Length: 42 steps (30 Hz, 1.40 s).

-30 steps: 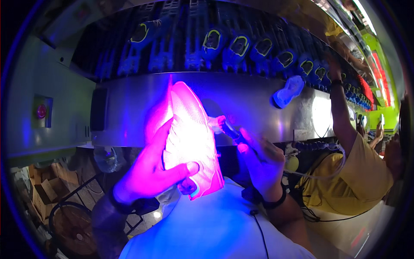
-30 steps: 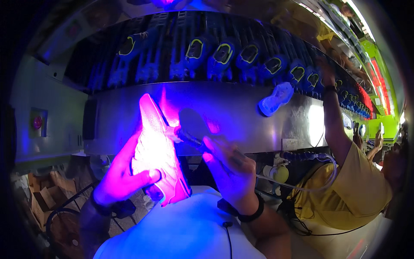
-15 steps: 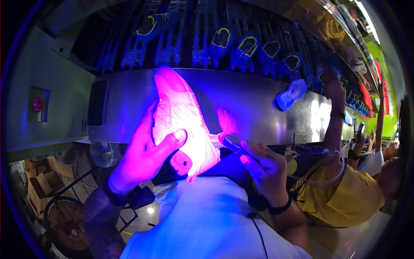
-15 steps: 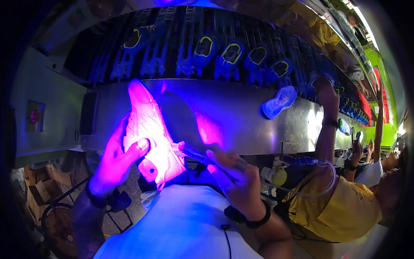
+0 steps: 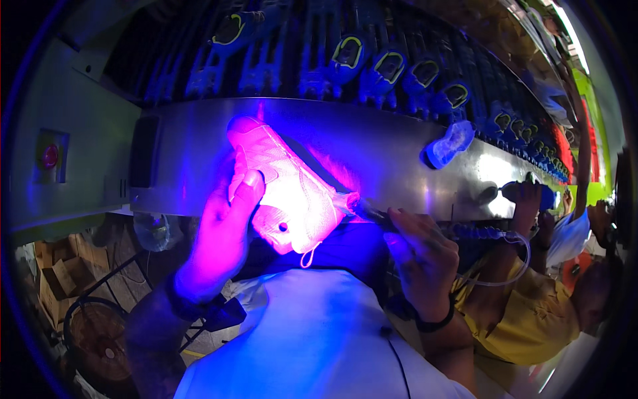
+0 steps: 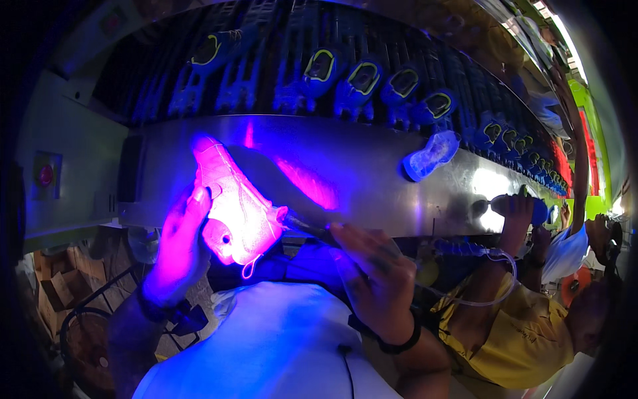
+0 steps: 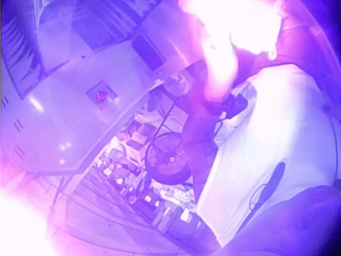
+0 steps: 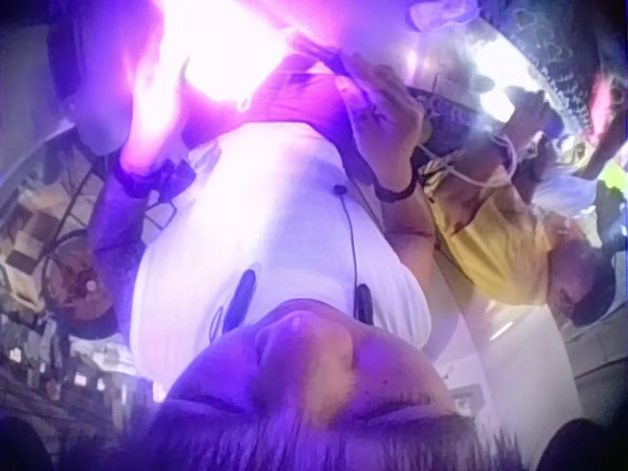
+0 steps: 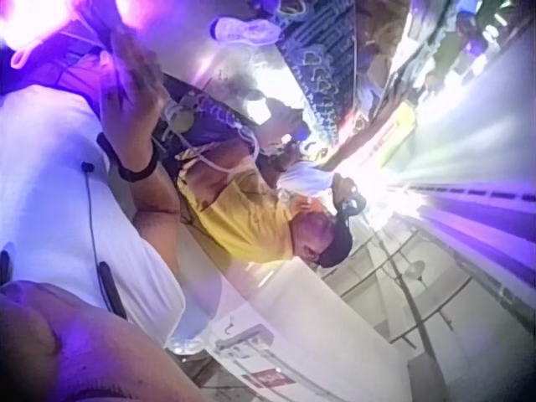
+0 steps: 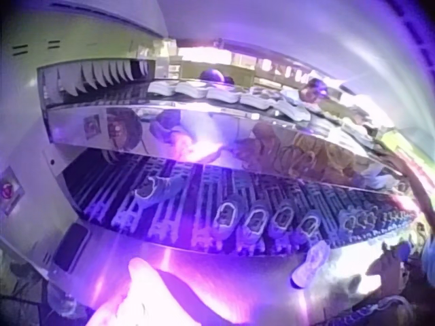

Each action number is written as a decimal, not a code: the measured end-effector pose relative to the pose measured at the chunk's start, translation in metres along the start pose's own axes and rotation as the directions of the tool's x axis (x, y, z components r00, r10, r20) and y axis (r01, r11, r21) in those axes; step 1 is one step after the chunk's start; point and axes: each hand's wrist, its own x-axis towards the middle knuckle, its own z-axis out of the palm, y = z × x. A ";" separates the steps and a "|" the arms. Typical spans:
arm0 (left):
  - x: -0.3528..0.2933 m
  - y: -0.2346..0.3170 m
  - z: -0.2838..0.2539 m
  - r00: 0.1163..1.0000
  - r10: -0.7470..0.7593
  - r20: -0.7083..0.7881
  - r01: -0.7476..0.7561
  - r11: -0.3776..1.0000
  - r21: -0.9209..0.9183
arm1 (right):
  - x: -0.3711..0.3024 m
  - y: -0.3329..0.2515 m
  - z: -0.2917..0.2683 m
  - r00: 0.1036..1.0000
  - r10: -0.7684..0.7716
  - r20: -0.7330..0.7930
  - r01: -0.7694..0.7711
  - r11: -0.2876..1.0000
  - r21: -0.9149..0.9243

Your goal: Apply glue to shoe parts on an assembly line.

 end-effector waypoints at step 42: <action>-0.052 -0.020 -0.008 0.738 -0.504 0.449 0.613 0.221 -0.758 | 0.002 0.048 0.064 0.984 0.171 -0.058 -0.124 0.872 0.474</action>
